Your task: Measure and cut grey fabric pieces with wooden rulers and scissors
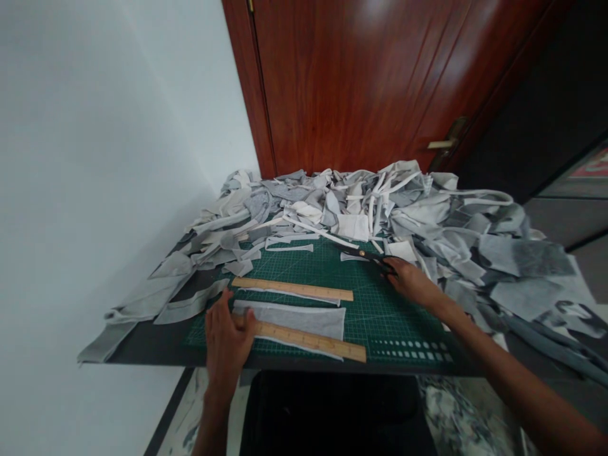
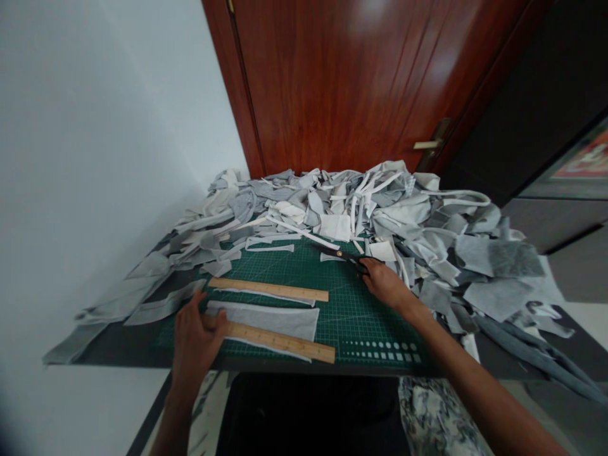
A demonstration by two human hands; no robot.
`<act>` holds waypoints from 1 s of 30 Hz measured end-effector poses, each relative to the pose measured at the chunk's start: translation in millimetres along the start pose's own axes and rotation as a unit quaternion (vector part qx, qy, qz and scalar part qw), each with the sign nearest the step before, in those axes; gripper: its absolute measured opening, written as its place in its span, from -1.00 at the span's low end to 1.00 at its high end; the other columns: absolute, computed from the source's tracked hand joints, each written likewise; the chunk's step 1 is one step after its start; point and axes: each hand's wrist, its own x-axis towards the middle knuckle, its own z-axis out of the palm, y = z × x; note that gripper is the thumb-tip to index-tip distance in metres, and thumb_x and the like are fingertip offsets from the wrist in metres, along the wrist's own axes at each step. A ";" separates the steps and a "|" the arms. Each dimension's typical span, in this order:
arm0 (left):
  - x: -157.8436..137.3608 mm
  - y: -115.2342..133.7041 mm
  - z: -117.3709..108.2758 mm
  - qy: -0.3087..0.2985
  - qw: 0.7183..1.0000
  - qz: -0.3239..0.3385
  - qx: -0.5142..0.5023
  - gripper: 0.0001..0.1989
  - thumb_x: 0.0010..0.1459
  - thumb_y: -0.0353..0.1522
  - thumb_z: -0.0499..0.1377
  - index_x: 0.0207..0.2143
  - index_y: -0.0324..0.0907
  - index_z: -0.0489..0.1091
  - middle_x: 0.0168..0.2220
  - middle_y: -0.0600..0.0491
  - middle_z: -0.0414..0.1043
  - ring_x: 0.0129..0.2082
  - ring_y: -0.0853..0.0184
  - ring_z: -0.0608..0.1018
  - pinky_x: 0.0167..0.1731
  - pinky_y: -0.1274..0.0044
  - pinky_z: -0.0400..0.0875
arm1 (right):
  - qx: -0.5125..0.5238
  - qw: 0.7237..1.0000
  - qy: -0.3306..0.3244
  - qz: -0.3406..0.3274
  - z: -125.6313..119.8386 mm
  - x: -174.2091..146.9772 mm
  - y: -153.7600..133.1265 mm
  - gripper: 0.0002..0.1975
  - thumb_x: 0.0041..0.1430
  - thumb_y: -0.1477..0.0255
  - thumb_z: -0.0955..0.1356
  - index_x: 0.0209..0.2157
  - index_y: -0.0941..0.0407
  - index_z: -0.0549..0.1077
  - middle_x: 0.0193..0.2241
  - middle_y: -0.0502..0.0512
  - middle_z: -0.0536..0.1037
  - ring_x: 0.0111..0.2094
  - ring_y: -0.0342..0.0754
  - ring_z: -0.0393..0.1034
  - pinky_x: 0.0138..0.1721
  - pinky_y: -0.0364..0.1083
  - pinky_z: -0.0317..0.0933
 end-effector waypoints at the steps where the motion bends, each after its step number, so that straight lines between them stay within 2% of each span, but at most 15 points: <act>1: 0.7 0.3 -1.5 0.008 1.000 0.011 -0.010 -0.43 0.37 -0.18 0.05 0.33 -0.27 0.17 0.18 -0.26 0.39 0.20 -0.06 0.42 0.24 0.08 0.32 | -0.011 1.000 0.011 -0.016 1.7 -4.0 14.7 -0.55 0.18 0.59 0.29 0.11 0.20 0.49 0.00 0.35 0.60 0.03 0.17 0.52 0.11 0.13 0.37; 4: -0.2 0.0 -6.7 0.033 0.997 0.060 -0.035 -0.59 0.37 -0.25 0.07 0.21 -0.17 0.31 0.09 -0.18 0.45 0.13 0.00 0.46 0.18 0.14 0.39 | -0.031 0.998 0.001 -0.047 5.6 -12.1 47.4 -0.50 0.13 0.66 0.27 0.11 0.23 0.50 0.00 0.37 0.59 0.07 0.20 0.51 0.17 0.21 0.36; 7: -4.7 -2.9 -12.0 0.032 0.989 0.132 -0.057 -0.70 0.36 -0.34 0.09 0.10 -0.15 0.39 -0.03 -0.13 0.49 0.04 0.07 0.51 0.09 0.22 0.46 | -0.045 0.998 -0.020 -0.044 6.7 -15.8 62.1 -0.53 0.15 0.68 0.26 0.08 0.24 0.51 -0.04 0.38 0.59 0.04 0.20 0.52 0.15 0.22 0.39; 11: -11.0 -11.8 -15.5 -0.027 0.974 0.212 -0.073 -0.75 0.37 -0.41 0.07 0.03 -0.12 0.44 -0.11 -0.07 0.53 -0.04 0.15 0.55 0.06 0.27 0.47 | -0.050 0.997 -0.035 -0.037 4.0 -18.5 63.8 -0.54 0.17 0.68 0.27 0.08 0.21 0.51 -0.03 0.36 0.58 0.02 0.18 0.52 0.17 0.21 0.37; 14: -13.1 -18.4 -16.5 -0.076 0.970 0.222 -0.068 -0.74 0.38 -0.38 0.06 0.03 -0.12 0.46 -0.11 -0.05 0.56 -0.04 0.16 0.56 0.12 0.25 0.45 | -0.050 0.998 -0.026 -0.033 -1.6 -24.6 55.0 -0.58 0.19 0.66 0.28 0.06 0.21 0.53 -0.06 0.35 0.57 0.00 0.19 0.50 0.15 0.19 0.36; 17: -13.5 -20.3 -17.1 -0.103 0.974 0.194 -0.063 -0.71 0.38 -0.33 0.04 0.04 -0.11 0.48 -0.09 -0.06 0.57 -0.02 0.14 0.56 0.12 0.25 0.45 | -0.046 0.998 0.036 -0.016 -7.0 -38.6 29.6 -0.65 0.27 0.58 0.28 0.03 0.18 0.54 -0.09 0.33 0.55 -0.02 0.23 0.47 0.13 0.24 0.34; 20: -13.6 -17.9 -16.6 -0.112 0.975 0.182 -0.058 -0.71 0.38 -0.30 0.05 0.01 -0.10 0.50 -0.09 -0.06 0.58 -0.01 0.13 0.56 0.14 0.24 0.43 | 0.012 0.992 0.122 -0.008 -4.4 -60.7 -18.0 -0.71 0.39 0.47 0.24 0.01 0.09 0.53 -0.10 0.29 0.53 -0.01 0.21 0.43 0.12 0.23 0.32; 21: -13.6 -16.8 -16.3 -0.114 0.975 0.183 -0.055 -0.71 0.38 -0.30 0.05 0.00 -0.10 0.50 -0.08 -0.05 0.58 -0.01 0.14 0.56 0.16 0.23 0.40 | 0.047 0.991 0.125 -0.016 -0.7 -69.0 -37.2 -0.73 0.41 0.44 0.24 0.01 0.07 0.52 -0.09 0.28 0.53 0.01 0.20 0.43 0.12 0.20 0.33; 24: -13.3 -15.3 -15.4 -0.121 0.973 0.188 -0.053 -0.73 0.39 -0.28 0.05 -0.04 -0.10 0.52 -0.08 -0.04 0.58 -0.01 0.15 0.56 0.21 0.21 0.34 | 0.126 0.987 0.079 -0.053 17.5 -92.1 -92.8 -0.77 0.42 0.38 0.28 0.02 0.05 0.48 -0.05 0.25 0.52 0.03 0.17 0.41 0.11 0.18 0.33; 26: -12.5 -16.3 -15.5 -0.134 0.971 0.187 -0.058 -0.73 0.40 -0.27 0.05 -0.06 -0.10 0.54 -0.08 -0.04 0.58 0.00 0.15 0.55 0.22 0.21 0.33 | 0.154 0.985 0.036 -0.073 31.7 -102.9 -119.7 -0.77 0.39 0.35 0.33 0.04 0.05 0.47 -0.03 0.24 0.52 0.03 0.17 0.41 0.09 0.18 0.33; 30: -10.3 -20.0 -16.3 -0.155 0.968 0.186 -0.071 -0.72 0.41 -0.27 0.05 -0.07 -0.09 0.55 -0.07 -0.05 0.56 0.02 0.16 0.54 0.19 0.23 0.34 | 0.160 0.984 -0.002 -0.078 51.3 -110.6 -141.2 -0.75 0.34 0.34 0.40 0.03 0.02 0.48 -0.05 0.21 0.52 -0.02 0.17 0.41 0.03 0.20 0.35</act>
